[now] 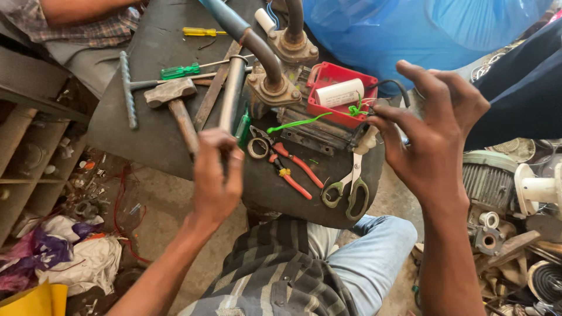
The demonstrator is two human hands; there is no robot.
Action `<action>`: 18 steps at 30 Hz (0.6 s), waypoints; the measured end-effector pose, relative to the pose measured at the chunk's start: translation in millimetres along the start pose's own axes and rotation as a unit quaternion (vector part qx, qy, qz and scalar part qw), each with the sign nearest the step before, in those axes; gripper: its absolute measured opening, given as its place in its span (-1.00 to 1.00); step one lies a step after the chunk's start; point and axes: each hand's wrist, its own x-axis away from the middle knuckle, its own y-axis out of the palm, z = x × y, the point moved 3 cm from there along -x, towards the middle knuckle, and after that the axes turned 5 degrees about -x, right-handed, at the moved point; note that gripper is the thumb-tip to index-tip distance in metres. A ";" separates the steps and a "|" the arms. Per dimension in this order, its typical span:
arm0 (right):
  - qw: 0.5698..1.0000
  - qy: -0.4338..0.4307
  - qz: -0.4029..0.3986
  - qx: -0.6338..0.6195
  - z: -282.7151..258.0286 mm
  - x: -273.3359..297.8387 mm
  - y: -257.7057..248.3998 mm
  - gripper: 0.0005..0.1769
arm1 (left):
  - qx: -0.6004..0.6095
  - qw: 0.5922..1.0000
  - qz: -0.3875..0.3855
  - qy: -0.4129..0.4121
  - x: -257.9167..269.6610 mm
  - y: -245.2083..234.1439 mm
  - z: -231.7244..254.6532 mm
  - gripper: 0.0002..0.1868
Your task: The person wraps electrical tape around a black wire connected to a small motor. They repeatedly tear off pieces of tape and wrap them around the wire to insulate it.
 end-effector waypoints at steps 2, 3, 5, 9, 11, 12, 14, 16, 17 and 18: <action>1.000 0.006 -0.001 -0.004 -1.7 -6.2 -0.4 -0.83 | -0.043 0.998 -0.053 -0.007 7.8 12.3 -13.2 -0.74; 1.000 0.006 -0.005 0.004 -2.7 -9.0 0.0 -0.84 | -0.069 0.995 -0.071 0.027 10.3 17.9 -16.2 -0.69; 1.000 0.009 -0.007 0.008 -3.0 -10.8 -1.8 -0.85 | -0.119 0.985 -0.102 0.067 13.1 26.4 -20.7 -0.63; 0.998 0.041 0.034 -0.015 -5.7 1.1 -4.7 -0.78 | -0.173 0.974 -0.135 0.060 9.3 30.9 -16.3 -0.69; 0.992 0.086 0.076 -0.048 -12.5 18.5 -2.3 -0.78 | -0.157 0.974 -0.145 0.071 8.3 25.2 -6.2 -0.71; 0.985 0.117 0.101 -0.072 -16.9 29.6 -0.1 -0.82 | -0.138 0.974 -0.152 0.093 8.9 20.5 0.7 -0.70; 0.975 0.147 0.096 -0.133 -32.2 54.4 6.8 -0.90 | -0.067 0.970 -0.195 0.131 13.4 16.1 16.2 -0.68; 0.946 0.192 0.000 -0.262 -51.8 77.2 22.8 -0.83 | 0.034 0.951 -0.263 0.157 21.4 14.1 31.3 -0.66; 0.905 0.237 -0.067 -0.347 -60.9 87.4 33.2 -0.71 | 0.067 0.945 -0.286 0.142 24.4 15.4 36.0 -0.69; 0.896 0.252 -0.058 -0.360 -69.5 95.2 38.4 -0.69 | 0.101 0.937 -0.310 0.125 27.4 18.0 40.3 -0.71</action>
